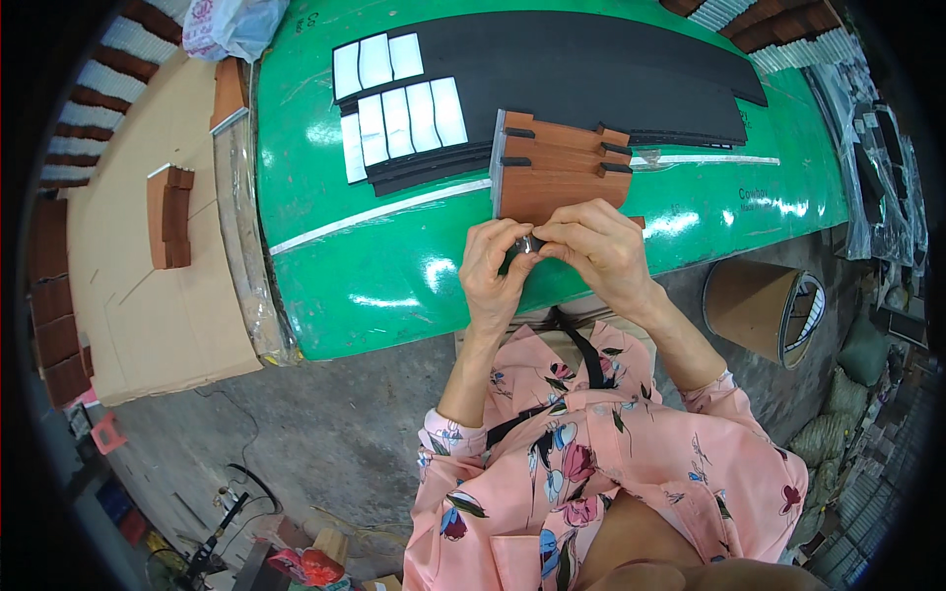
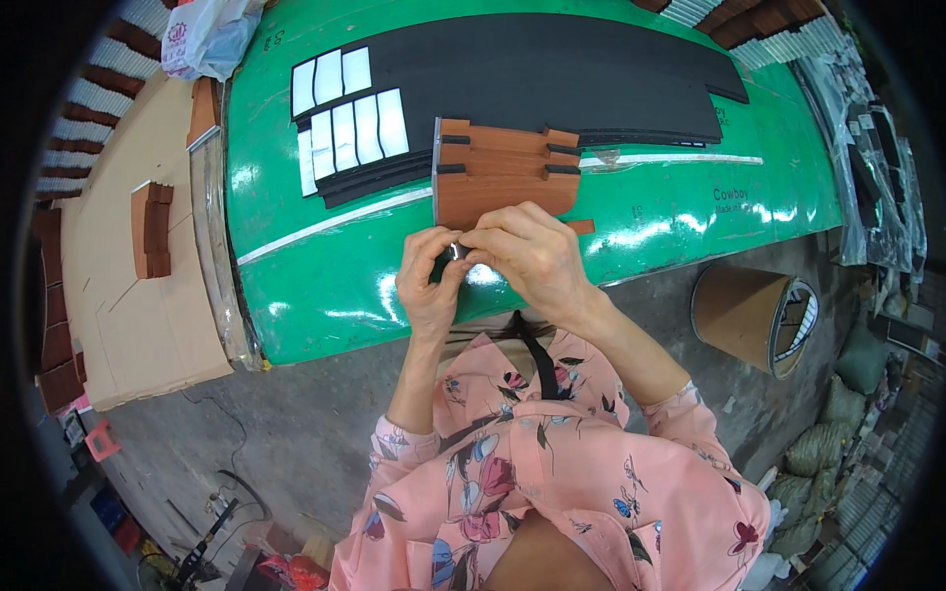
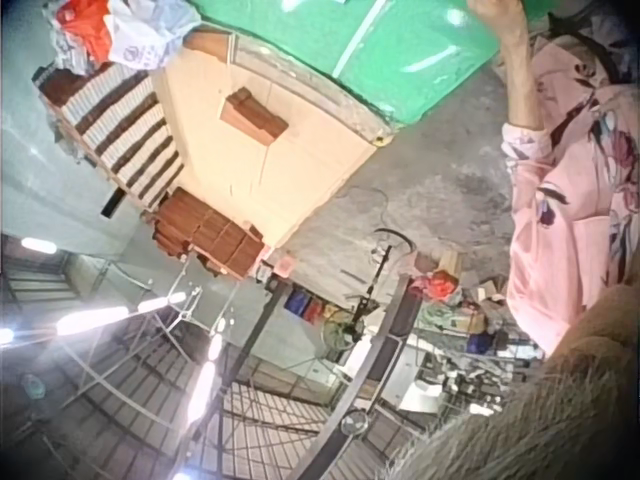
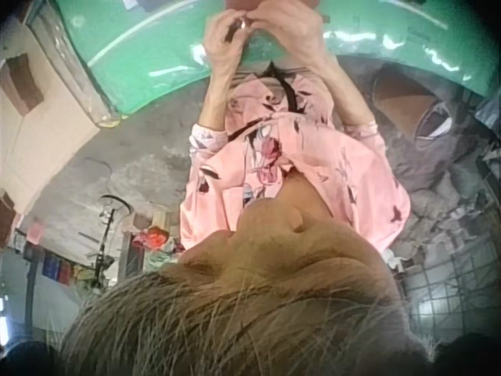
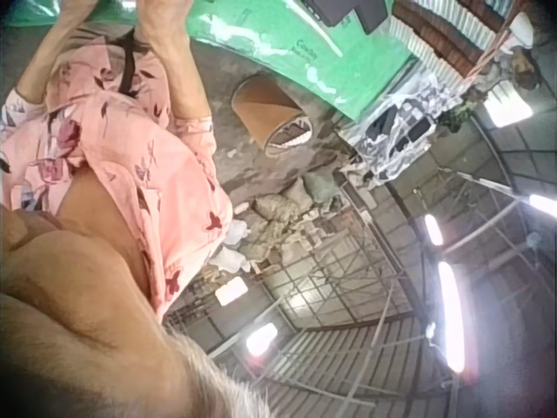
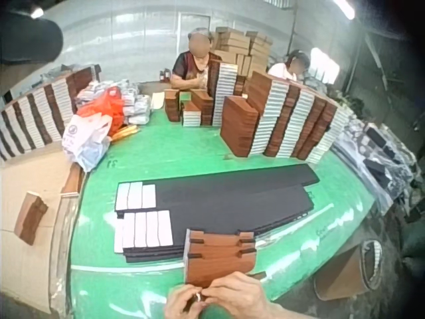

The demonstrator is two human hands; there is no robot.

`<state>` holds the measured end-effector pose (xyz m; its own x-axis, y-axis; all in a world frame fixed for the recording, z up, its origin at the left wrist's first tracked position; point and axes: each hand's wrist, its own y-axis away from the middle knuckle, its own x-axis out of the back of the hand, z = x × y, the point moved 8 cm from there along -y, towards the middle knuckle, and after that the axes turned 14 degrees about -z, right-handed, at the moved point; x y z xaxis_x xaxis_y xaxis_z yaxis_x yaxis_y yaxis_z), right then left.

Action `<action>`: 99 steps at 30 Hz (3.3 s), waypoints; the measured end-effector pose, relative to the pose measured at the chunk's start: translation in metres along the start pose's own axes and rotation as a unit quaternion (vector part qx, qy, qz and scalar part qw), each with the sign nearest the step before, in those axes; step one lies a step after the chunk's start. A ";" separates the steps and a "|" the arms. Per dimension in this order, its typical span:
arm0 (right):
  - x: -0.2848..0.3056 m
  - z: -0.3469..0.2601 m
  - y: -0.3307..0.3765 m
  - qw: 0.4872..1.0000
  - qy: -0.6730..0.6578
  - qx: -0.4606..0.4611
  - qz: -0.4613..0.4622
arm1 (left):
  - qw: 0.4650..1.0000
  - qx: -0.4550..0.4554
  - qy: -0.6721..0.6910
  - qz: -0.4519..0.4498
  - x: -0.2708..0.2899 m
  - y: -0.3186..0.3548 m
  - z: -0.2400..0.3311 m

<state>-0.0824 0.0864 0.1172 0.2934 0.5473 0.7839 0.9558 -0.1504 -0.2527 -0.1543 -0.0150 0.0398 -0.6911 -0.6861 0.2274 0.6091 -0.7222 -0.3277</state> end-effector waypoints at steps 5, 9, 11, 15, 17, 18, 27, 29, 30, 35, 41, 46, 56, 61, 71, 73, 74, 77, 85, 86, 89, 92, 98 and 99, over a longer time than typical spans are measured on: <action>0.000 -0.002 0.000 1.000 0.009 0.005 -0.001 | 1.000 -0.018 -0.010 0.007 0.000 0.001 0.003; 0.000 -0.001 0.001 1.000 0.014 0.001 0.001 | 1.000 -0.014 -0.004 0.007 -0.002 0.001 0.002; -0.001 -0.001 0.001 1.000 0.014 0.002 0.003 | 1.000 -0.015 -0.007 0.007 -0.001 0.000 0.003; -0.001 -0.001 0.001 1.000 0.010 0.001 0.007 | 1.000 -0.013 -0.011 0.009 -0.001 0.000 0.003; -0.001 0.000 0.001 1.000 0.011 -0.002 0.006 | 1.000 -0.010 -0.009 0.009 -0.001 0.000 0.003; -0.001 -0.001 0.001 1.000 0.013 0.000 0.007 | 1.000 -0.007 -0.006 0.009 -0.001 0.000 0.002; -0.003 -0.002 0.001 1.000 0.014 0.005 0.000 | 1.000 -0.017 -0.016 0.012 0.001 0.002 0.003; -0.004 -0.002 0.001 1.000 0.015 0.007 -0.003 | 1.000 -0.020 -0.020 0.011 0.001 0.002 0.003; -0.004 -0.001 0.002 1.000 0.016 0.001 -0.016 | 0.999 -0.024 -0.020 0.010 -0.001 0.002 0.003; 0.006 0.013 0.012 0.996 -0.066 -0.063 0.006 | 1.000 0.008 -0.020 -0.008 -0.003 0.002 -0.001; 0.011 0.015 0.029 0.999 0.001 -0.035 -0.005 | 0.998 -0.038 -0.028 0.028 -0.002 0.001 0.004; 0.006 0.005 0.031 0.999 0.042 0.008 0.027 | 0.982 -0.111 -0.154 0.016 -0.007 -0.002 0.026; 0.051 0.028 -0.028 0.998 -0.039 0.052 0.015 | 0.958 -0.110 -0.266 0.014 -0.012 0.002 0.035; 0.020 0.079 -0.133 0.991 -0.075 -0.030 -0.109 | 0.957 -0.105 -0.272 -0.009 -0.014 -0.003 0.036; -0.074 0.118 -0.291 0.990 0.078 0.032 -0.111 | 0.952 -0.103 -0.287 -0.026 -0.010 -0.005 0.034; -0.085 0.136 -0.288 0.984 0.135 0.003 -0.116 | 0.962 -0.090 -0.255 -0.044 -0.016 -0.006 0.027; -0.086 0.140 -0.284 0.987 0.140 0.017 -0.079 | 0.961 -0.095 -0.255 -0.047 -0.017 -0.006 0.023; -0.094 0.128 -0.281 0.977 0.195 0.059 -0.059 | 0.962 -0.100 -0.252 -0.038 -0.014 -0.004 0.028; -0.076 0.159 -0.291 0.995 0.077 -0.056 0.019 | 0.962 -0.099 -0.251 -0.051 -0.012 -0.007 0.027; -0.078 0.184 -0.292 0.981 -0.127 -0.147 -0.010 | 0.961 -0.102 -0.252 -0.045 -0.012 -0.008 0.028; -0.078 0.196 -0.280 0.869 -0.434 -0.231 -0.050 | 0.962 -0.102 -0.252 -0.035 -0.011 -0.007 0.028; -0.062 0.174 -0.255 0.779 -0.581 -0.208 -0.111 | 0.963 -0.112 -0.243 -0.030 -0.012 -0.007 0.030; -0.012 0.121 -0.153 0.764 -0.602 -0.180 -0.148 | 0.969 -0.105 -0.222 -0.012 -0.011 -0.003 0.027; -0.004 0.118 -0.130 0.766 -0.599 -0.173 -0.157 | 0.971 -0.107 -0.212 -0.020 -0.013 -0.004 0.026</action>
<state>-0.2096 0.2008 0.0805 0.0158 0.9326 -0.3605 0.9843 0.0488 0.1694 -0.1373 -0.0056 0.0617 -0.4624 -0.6654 0.5861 0.4594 -0.7451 -0.4835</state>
